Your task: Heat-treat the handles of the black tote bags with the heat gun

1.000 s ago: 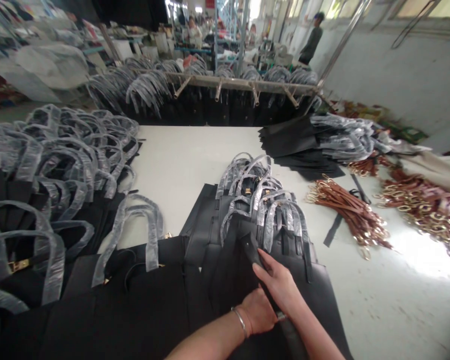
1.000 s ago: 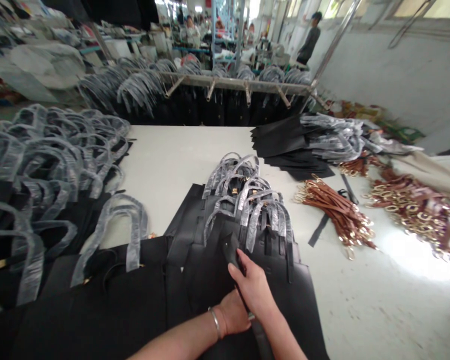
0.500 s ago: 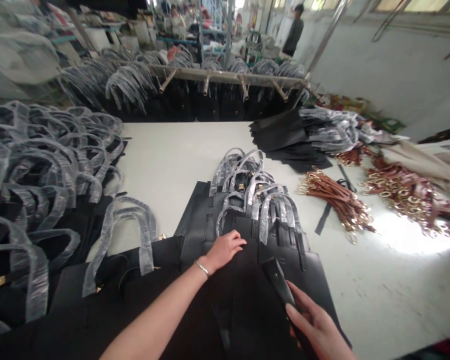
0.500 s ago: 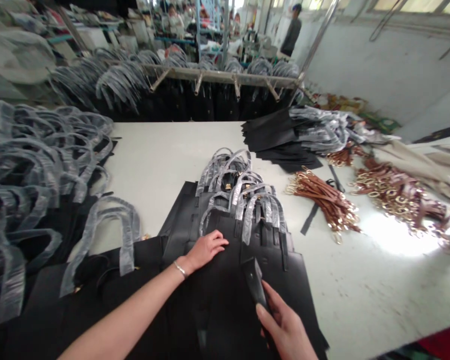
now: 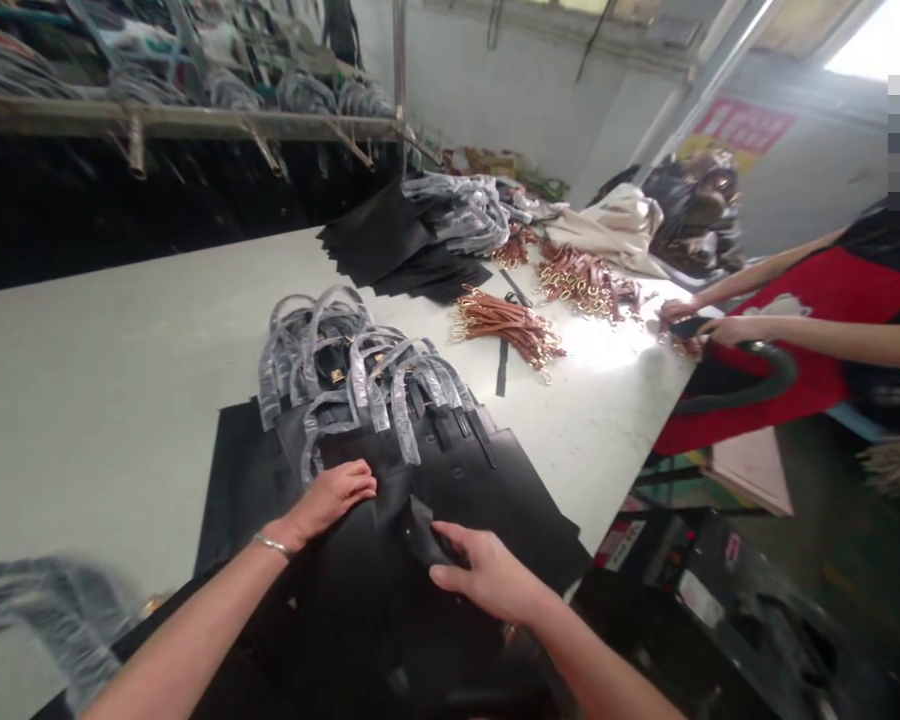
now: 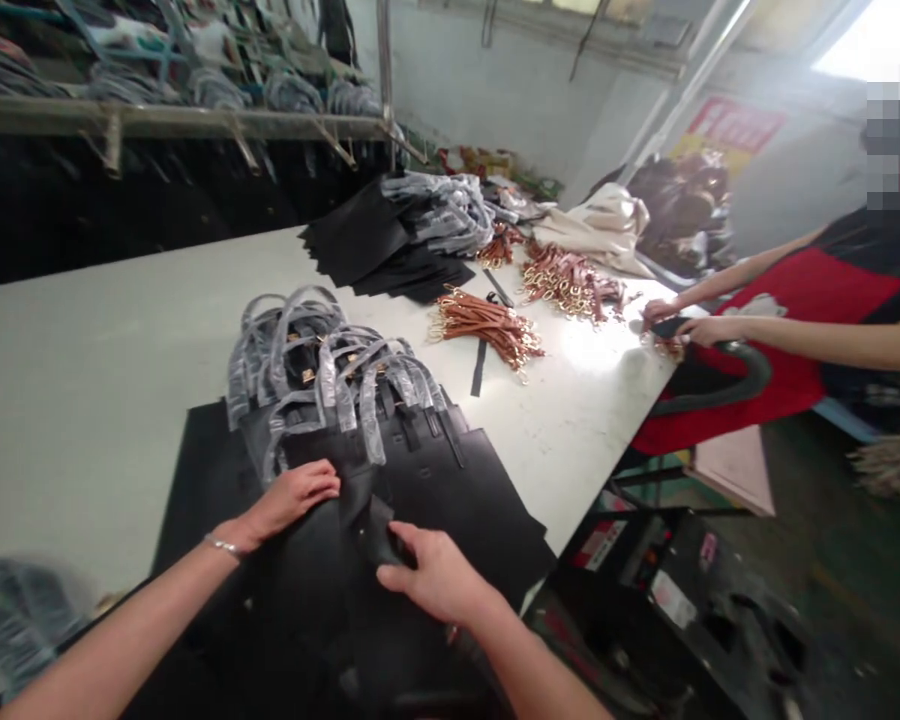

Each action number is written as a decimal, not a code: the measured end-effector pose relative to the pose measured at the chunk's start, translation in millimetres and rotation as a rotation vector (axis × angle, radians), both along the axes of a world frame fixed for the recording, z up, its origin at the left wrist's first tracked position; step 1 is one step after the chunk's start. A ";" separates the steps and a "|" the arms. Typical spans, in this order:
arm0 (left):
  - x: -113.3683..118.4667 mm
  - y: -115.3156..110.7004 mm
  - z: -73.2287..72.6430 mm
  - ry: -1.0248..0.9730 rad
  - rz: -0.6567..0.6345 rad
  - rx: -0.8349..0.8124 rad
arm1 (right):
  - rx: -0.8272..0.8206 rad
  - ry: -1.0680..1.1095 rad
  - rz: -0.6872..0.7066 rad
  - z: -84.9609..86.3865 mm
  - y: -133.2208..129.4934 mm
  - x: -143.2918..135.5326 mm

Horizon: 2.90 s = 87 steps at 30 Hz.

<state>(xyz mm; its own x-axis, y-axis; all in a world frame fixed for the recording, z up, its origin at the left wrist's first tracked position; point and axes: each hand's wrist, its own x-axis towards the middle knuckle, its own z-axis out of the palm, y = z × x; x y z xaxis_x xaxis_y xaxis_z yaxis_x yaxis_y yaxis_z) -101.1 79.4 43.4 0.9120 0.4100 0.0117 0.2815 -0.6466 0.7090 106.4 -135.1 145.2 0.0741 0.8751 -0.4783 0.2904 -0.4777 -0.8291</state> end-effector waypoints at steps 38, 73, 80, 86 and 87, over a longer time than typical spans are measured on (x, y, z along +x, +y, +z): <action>20.7 -107.7 -2.6 -0.518 0.890 -1.106 | -0.177 0.406 -0.006 -3.0 46.6 -4.2; 78.9 -55.5 42.8 -0.164 0.748 -0.028 | -0.146 0.384 -0.274 -18.7 -5.6 56.1; 161.8 3.5 29.6 -0.014 0.472 0.134 | -0.129 0.407 -0.329 -28.7 -14.7 46.1; 184.7 30.1 14.5 0.002 0.523 0.025 | -0.079 0.383 -0.291 -44.4 -24.3 48.2; 184.5 32.8 15.0 -0.019 0.543 0.013 | -0.068 0.385 -0.281 -46.2 -25.8 50.1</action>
